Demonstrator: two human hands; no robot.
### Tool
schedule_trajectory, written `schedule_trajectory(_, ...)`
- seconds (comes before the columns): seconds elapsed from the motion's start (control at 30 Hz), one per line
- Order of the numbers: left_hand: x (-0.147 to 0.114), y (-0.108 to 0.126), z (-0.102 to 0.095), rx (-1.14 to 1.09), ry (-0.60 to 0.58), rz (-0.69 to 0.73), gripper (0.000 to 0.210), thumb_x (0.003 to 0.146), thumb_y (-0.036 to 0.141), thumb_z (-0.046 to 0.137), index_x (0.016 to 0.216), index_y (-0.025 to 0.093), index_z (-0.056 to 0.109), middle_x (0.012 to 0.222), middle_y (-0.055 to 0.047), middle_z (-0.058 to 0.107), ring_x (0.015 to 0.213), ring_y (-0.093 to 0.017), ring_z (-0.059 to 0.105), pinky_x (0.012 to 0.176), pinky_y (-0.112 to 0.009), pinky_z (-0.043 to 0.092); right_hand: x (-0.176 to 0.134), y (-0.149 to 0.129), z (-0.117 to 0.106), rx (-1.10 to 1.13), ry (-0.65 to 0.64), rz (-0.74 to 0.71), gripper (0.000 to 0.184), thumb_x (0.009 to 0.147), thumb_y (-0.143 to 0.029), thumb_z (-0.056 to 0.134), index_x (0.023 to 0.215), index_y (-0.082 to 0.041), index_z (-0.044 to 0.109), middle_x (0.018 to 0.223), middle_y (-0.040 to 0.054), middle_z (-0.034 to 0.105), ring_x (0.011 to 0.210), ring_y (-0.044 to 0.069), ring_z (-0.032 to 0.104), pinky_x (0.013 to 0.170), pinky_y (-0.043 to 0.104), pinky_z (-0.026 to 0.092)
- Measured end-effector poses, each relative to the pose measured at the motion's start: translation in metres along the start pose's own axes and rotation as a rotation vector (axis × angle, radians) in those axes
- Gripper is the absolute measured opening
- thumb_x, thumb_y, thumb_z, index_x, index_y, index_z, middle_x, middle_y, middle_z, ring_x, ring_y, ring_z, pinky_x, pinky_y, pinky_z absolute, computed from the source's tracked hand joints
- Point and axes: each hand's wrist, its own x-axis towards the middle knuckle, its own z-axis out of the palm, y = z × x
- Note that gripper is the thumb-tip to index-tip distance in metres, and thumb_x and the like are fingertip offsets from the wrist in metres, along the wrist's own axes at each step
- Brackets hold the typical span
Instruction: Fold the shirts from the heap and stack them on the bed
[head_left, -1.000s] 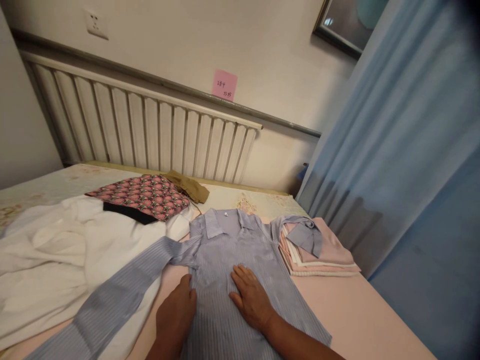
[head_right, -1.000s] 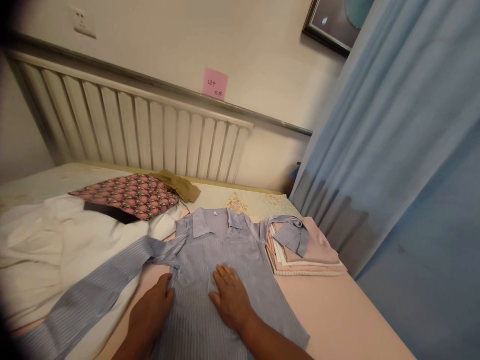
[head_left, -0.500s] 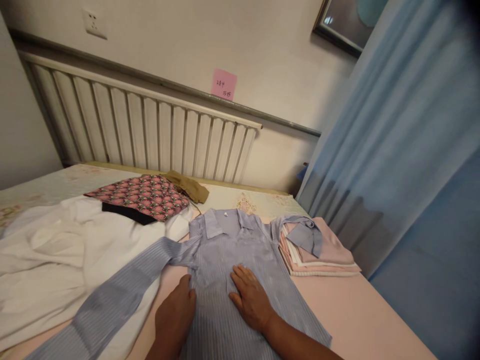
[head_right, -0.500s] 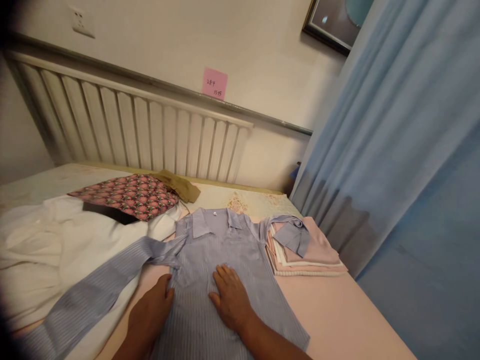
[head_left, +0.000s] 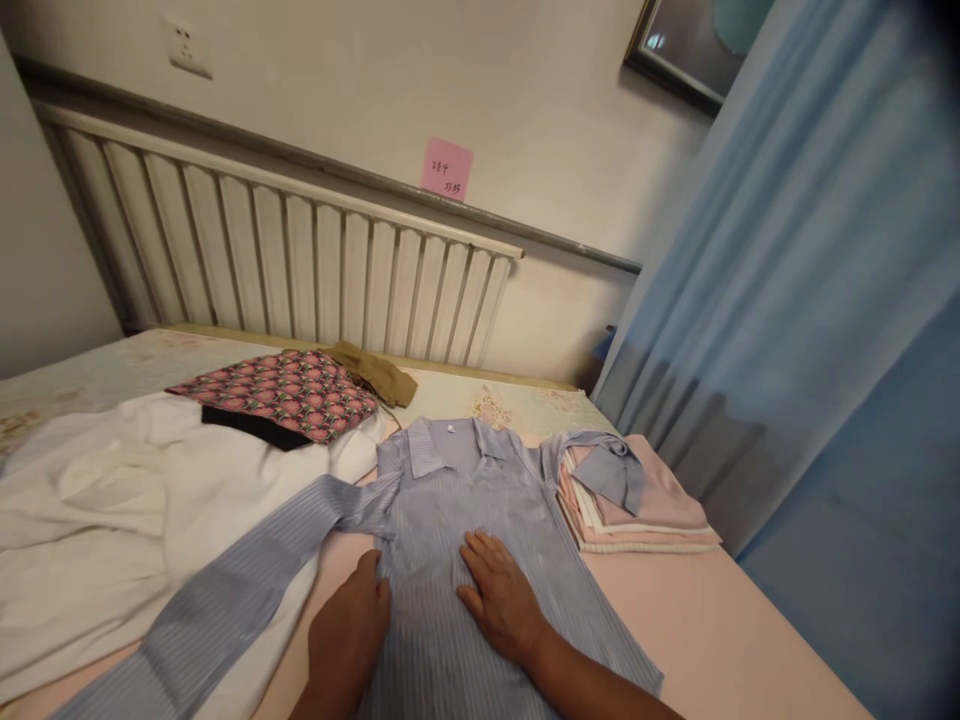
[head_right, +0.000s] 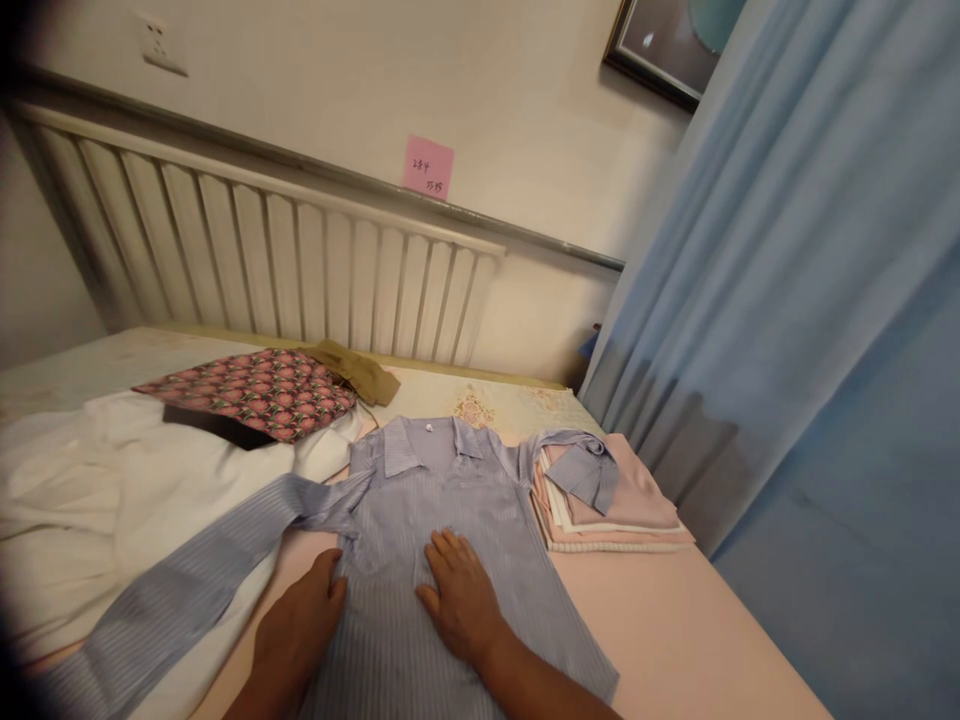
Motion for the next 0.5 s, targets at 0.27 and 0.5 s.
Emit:
schedule_trajectory(0.27,0.0014,-0.0002,0.0014,-0.01,0.001,0.003,0.039,0.091,0.028,0.029,0.127,0.018,0.042,0.109,-0.012,0.067,0.097,-0.027,0.064,0.073,-0.036,0.041,0.0006,-0.0057,-0.0049,0.037,0.012,0.036,0.049,0.09,-0.033,0.052,0.137,-0.019,0.045,0.147,0.0061,0.04,0.139,0.024,0.029,0.115,0.046,0.023)
schedule_trajectory(0.5,0.0015,-0.0005,0.0016,0.001,-0.01,-0.008,0.039,0.091,0.03,0.029,0.126,0.019,0.042,0.108,-0.012,0.067,0.096,-0.028,0.064,0.071,-0.037,0.04,0.0005,-0.0024,-0.0027,0.043,0.009,0.035,0.05,0.091,-0.037,0.051,0.138,-0.02,0.044,0.147,0.0049,0.04,0.139,0.023,0.028,0.116,0.044,0.022)
